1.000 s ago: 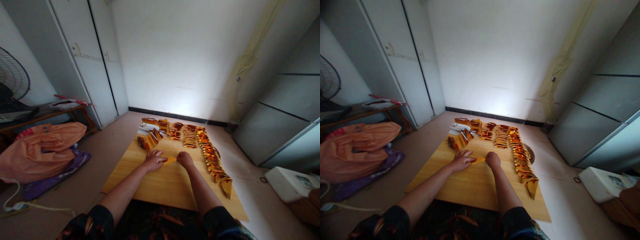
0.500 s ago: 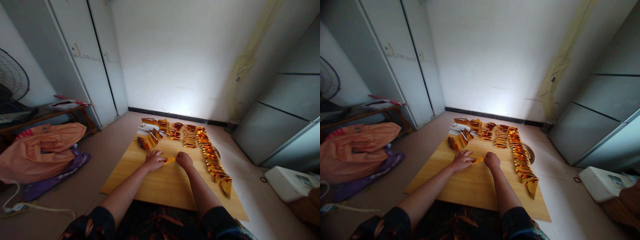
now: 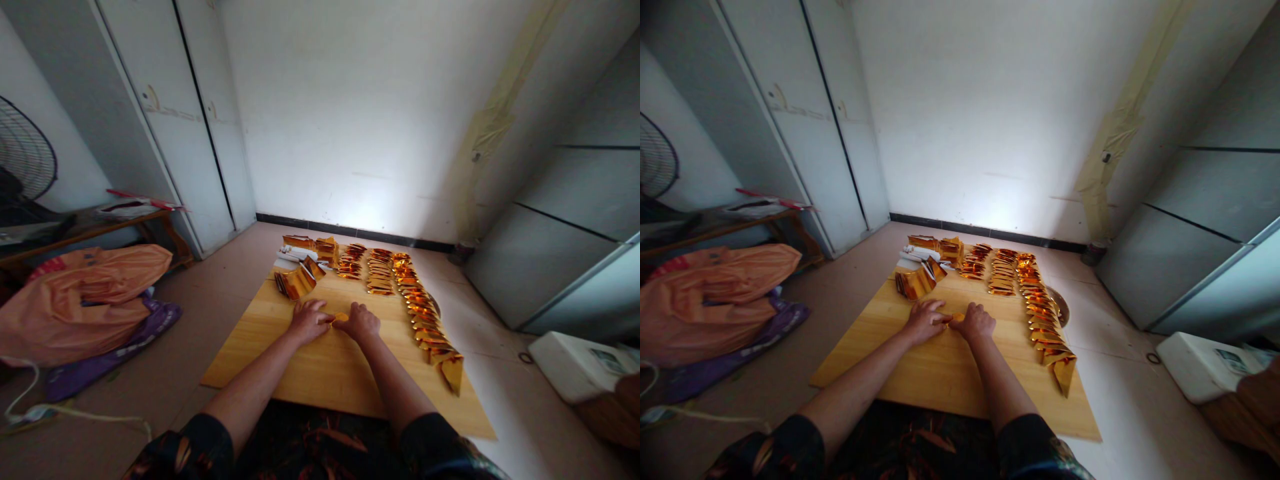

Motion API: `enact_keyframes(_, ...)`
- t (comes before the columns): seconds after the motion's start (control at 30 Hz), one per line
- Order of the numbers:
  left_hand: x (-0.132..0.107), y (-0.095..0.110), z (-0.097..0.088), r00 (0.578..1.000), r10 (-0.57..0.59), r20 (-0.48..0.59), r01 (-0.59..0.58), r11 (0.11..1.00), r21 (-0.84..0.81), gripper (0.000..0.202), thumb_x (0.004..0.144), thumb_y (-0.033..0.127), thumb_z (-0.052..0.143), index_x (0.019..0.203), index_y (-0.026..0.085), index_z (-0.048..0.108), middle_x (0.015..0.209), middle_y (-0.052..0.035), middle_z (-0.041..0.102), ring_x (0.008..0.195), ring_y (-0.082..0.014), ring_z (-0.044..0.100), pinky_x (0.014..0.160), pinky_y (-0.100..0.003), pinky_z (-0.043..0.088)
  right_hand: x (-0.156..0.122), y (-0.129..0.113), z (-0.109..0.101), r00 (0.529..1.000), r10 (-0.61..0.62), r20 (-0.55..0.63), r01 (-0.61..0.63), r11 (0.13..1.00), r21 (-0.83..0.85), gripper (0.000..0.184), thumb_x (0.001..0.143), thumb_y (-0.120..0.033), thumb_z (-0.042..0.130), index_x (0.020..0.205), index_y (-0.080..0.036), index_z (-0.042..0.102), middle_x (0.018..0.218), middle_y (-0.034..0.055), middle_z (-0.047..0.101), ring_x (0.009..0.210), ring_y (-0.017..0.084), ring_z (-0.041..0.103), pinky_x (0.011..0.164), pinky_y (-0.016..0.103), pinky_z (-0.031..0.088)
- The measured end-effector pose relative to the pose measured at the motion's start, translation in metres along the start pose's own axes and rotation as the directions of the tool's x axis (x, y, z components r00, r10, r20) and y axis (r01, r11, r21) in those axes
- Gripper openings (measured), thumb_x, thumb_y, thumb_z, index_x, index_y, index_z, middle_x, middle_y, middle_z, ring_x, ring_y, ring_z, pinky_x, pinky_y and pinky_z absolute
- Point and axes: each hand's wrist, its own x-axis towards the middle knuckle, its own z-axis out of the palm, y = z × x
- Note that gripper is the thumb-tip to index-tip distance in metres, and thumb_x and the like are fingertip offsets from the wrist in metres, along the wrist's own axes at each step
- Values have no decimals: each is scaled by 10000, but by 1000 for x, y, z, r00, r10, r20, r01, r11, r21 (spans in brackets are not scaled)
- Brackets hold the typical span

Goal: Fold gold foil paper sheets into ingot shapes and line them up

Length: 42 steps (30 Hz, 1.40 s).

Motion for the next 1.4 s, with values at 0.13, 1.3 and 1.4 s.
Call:
enact_keyframes(0.13,0,1,-3,999,-4,36,3,1000,15,302,818,346,579,1098,424,661,1397,16,475,1291,-292,371,1090,-551,198,-2,-4,2,1000,7,-17,-7,1000,-3,685,668,-647,615,1152,-169,534,1150,164,574,1052,313,581,842,441,429)
enact_keyframes(1.3,13,27,-16,964,241,111,-252,963,97,263,853,174,435,911,204,690,959,-80,611,953,-213,534,823,-324,424,27,35,-5,996,39,81,-52,984,170,192,691,-240,656,882,-216,645,985,58,690,908,194,633,641,227,406)
enact_keyframes(1.4,13,31,-9,974,203,103,-209,976,53,259,879,215,402,945,202,652,947,-59,602,880,-190,541,756,-286,425,26,33,-3,998,16,60,-26,984,176,161,715,-208,639,875,-221,654,952,45,692,884,179,632,639,218,400)
